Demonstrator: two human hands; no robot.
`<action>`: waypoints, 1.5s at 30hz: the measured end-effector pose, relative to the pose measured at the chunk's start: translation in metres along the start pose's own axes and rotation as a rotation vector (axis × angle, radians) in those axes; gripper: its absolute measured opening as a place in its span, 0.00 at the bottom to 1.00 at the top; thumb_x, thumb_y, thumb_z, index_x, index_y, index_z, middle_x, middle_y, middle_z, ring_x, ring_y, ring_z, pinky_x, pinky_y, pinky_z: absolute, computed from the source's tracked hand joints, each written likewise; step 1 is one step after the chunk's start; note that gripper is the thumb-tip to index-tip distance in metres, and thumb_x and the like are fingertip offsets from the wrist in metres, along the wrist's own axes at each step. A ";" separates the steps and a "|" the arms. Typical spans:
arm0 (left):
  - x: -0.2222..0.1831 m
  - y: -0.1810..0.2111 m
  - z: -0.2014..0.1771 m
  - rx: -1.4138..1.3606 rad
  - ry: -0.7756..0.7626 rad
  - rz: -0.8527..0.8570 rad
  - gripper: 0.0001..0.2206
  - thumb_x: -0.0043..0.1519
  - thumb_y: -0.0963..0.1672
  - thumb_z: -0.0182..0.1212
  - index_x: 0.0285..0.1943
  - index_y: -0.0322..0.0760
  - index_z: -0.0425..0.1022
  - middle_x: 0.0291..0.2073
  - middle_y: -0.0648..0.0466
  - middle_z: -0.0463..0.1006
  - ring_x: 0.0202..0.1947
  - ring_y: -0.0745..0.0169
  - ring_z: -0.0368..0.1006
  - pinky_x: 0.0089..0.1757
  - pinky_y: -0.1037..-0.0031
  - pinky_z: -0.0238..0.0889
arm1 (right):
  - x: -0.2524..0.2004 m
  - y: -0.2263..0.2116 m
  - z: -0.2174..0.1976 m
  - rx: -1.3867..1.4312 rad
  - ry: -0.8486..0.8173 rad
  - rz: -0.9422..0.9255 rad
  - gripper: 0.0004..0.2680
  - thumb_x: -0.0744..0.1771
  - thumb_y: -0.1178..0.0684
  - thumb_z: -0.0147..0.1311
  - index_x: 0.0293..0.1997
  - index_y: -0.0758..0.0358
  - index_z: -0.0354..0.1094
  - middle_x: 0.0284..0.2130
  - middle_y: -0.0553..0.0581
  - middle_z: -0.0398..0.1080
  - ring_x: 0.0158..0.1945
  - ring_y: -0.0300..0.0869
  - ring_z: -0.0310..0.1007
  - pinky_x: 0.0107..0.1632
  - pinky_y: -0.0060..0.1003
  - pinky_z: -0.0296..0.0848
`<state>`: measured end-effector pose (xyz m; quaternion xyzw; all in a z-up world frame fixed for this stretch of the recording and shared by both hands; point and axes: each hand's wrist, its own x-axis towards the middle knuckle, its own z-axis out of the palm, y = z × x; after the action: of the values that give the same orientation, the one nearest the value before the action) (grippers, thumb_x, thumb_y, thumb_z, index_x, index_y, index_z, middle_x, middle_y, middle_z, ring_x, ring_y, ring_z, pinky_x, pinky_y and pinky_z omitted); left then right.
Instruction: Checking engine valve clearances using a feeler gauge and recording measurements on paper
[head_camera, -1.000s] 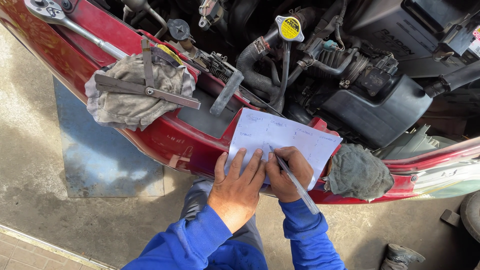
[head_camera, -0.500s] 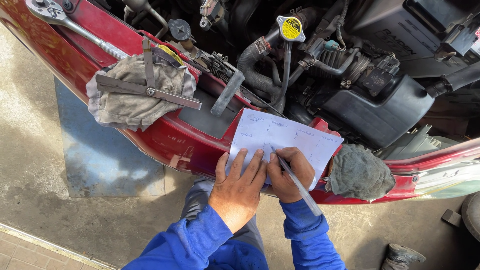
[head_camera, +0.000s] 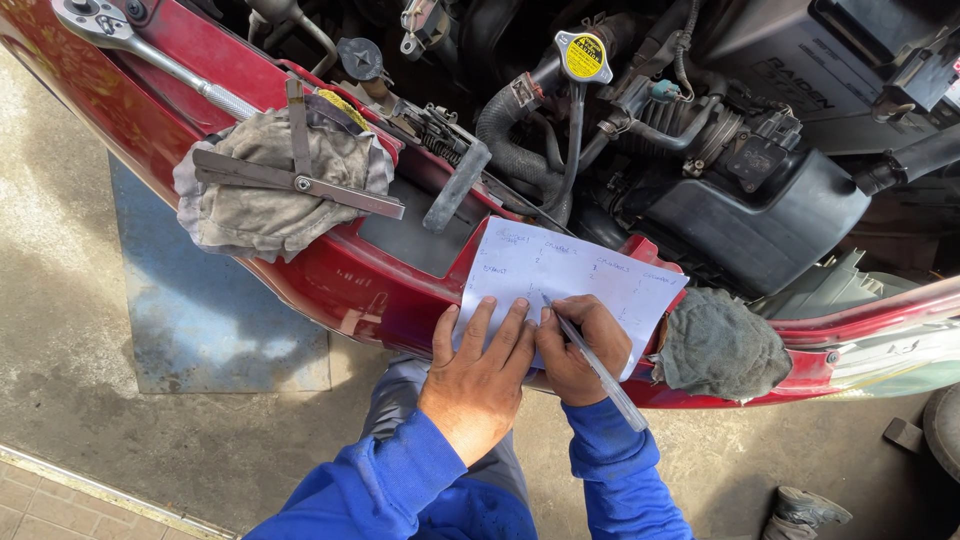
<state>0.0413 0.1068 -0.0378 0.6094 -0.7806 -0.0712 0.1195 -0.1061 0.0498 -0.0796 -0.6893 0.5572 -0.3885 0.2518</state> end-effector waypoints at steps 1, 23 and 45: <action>0.000 0.000 -0.001 0.000 -0.001 0.000 0.22 0.57 0.45 0.59 0.63 0.45 0.74 0.67 0.55 0.72 0.65 0.44 0.66 0.63 0.43 0.47 | 0.000 0.000 0.000 0.000 0.000 0.001 0.02 0.64 0.62 0.59 0.33 0.67 0.69 0.29 0.60 0.74 0.30 0.46 0.76 0.32 0.34 0.73; 0.000 0.000 -0.001 0.000 -0.005 0.002 0.22 0.56 0.45 0.60 0.63 0.46 0.75 0.67 0.54 0.72 0.66 0.44 0.66 0.62 0.44 0.48 | 0.001 -0.001 -0.001 -0.006 -0.016 0.003 0.02 0.63 0.62 0.59 0.33 0.68 0.69 0.29 0.61 0.74 0.31 0.46 0.76 0.33 0.35 0.74; 0.000 0.000 0.000 0.022 0.007 0.000 0.23 0.56 0.46 0.60 0.63 0.47 0.74 0.67 0.56 0.72 0.65 0.45 0.66 0.63 0.45 0.48 | 0.001 -0.004 0.001 -0.057 0.026 -0.021 0.02 0.63 0.62 0.59 0.33 0.67 0.69 0.28 0.61 0.73 0.26 0.46 0.72 0.29 0.35 0.69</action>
<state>0.0409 0.1069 -0.0374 0.6108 -0.7810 -0.0603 0.1154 -0.1029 0.0494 -0.0766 -0.6971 0.5638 -0.3840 0.2208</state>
